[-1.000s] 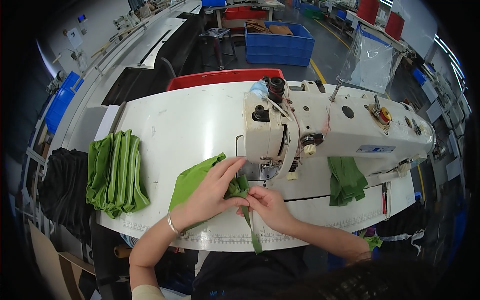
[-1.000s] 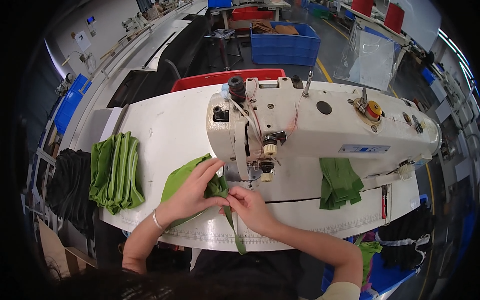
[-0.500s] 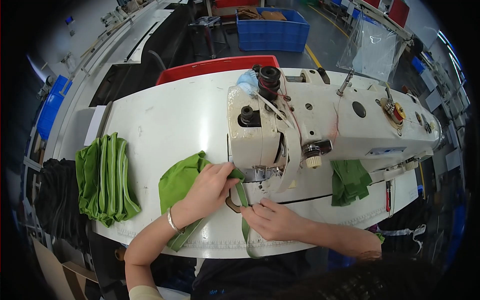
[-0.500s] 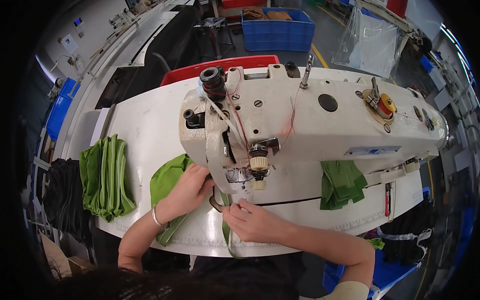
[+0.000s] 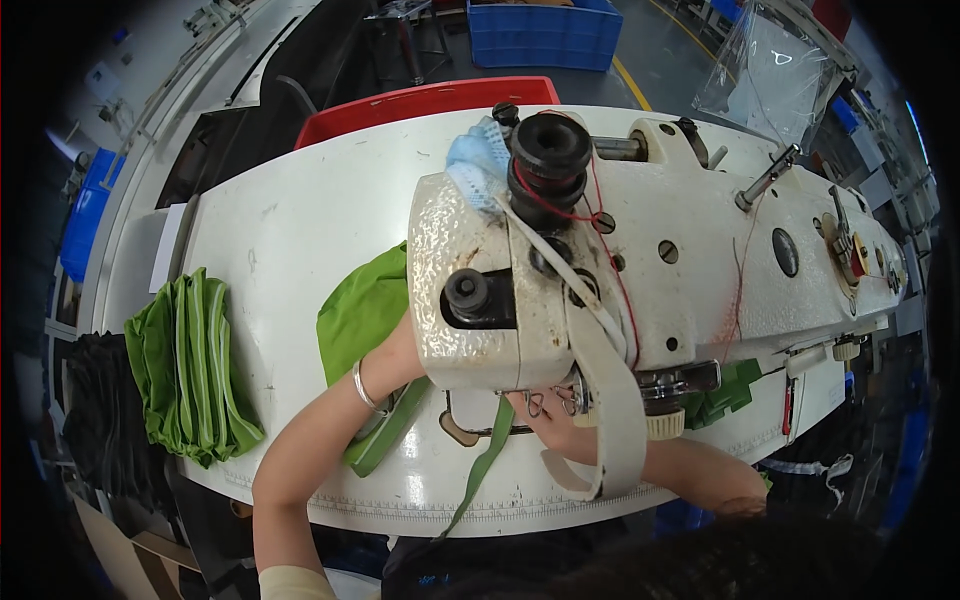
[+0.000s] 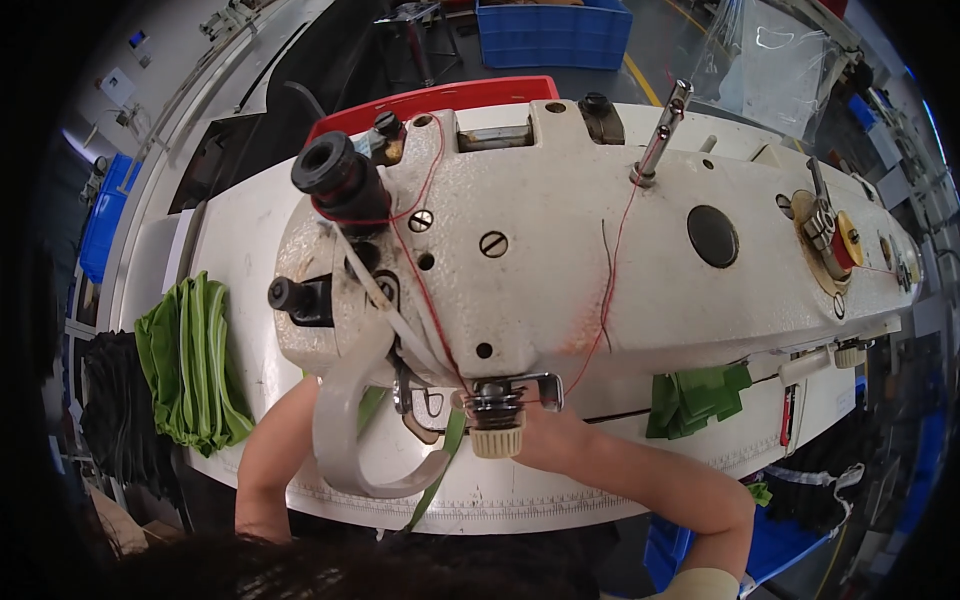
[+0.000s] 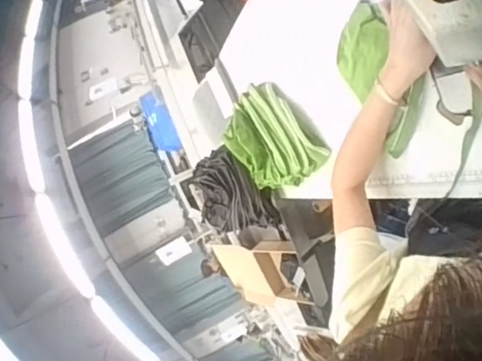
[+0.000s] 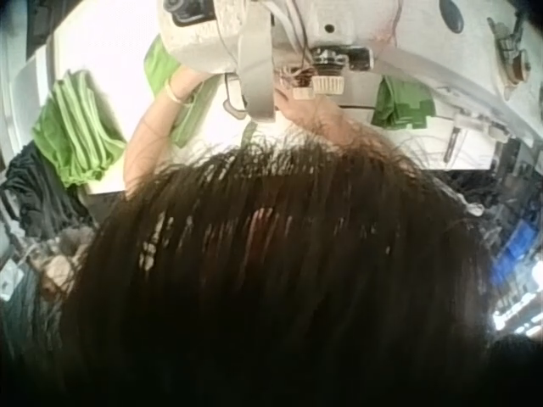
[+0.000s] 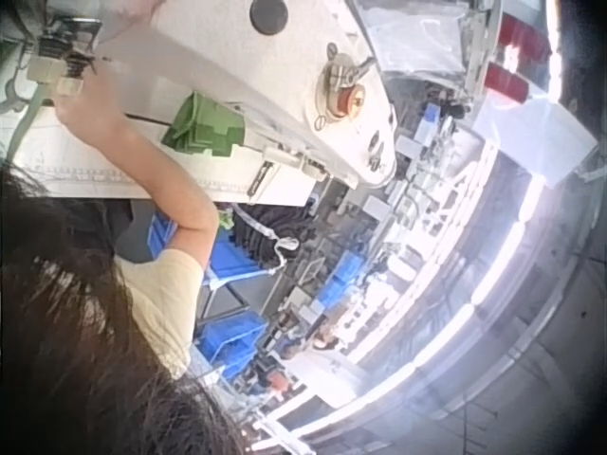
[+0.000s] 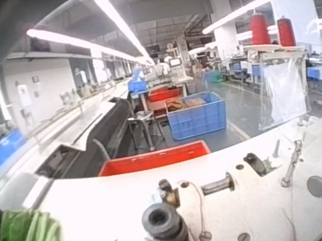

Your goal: Sewing pieces of green fabric using an industrial sewing machine.

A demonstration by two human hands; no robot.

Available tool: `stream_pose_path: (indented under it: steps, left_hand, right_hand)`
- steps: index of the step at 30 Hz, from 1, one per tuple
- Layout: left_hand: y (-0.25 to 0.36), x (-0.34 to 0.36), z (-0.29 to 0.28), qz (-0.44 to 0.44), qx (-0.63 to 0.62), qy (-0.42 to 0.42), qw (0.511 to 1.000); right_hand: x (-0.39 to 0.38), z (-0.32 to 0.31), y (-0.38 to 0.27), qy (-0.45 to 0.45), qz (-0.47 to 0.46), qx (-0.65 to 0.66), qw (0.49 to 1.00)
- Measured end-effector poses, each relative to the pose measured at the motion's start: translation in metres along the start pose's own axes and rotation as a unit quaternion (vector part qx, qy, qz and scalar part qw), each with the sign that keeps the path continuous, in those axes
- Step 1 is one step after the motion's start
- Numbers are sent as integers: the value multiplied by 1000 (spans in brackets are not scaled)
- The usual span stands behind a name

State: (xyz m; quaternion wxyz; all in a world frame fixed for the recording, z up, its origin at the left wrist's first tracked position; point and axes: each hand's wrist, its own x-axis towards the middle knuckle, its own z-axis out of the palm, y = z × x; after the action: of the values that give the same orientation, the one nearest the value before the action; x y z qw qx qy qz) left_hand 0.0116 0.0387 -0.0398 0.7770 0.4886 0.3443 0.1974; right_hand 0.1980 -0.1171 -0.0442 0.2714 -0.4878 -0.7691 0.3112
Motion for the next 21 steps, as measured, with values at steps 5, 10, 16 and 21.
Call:
stream_pose_path:
  steps: [5,10,16,21]
  left_hand:
    - [-4,-6,-12,59,142,-68,986]
    - [24,-21,16,-52,91,44,994]
    - [51,-59,27,224,507,10,832]
    - [25,-177,49,147,794,143,573]
  right_hand:
    - [-1,-15,-12,0,-177,-388,904]
    - [-1,-15,-15,37,-211,-404,889]
    - [0,-24,-19,54,-292,-460,837]
    - [-36,-8,-62,-48,-383,-317,867]
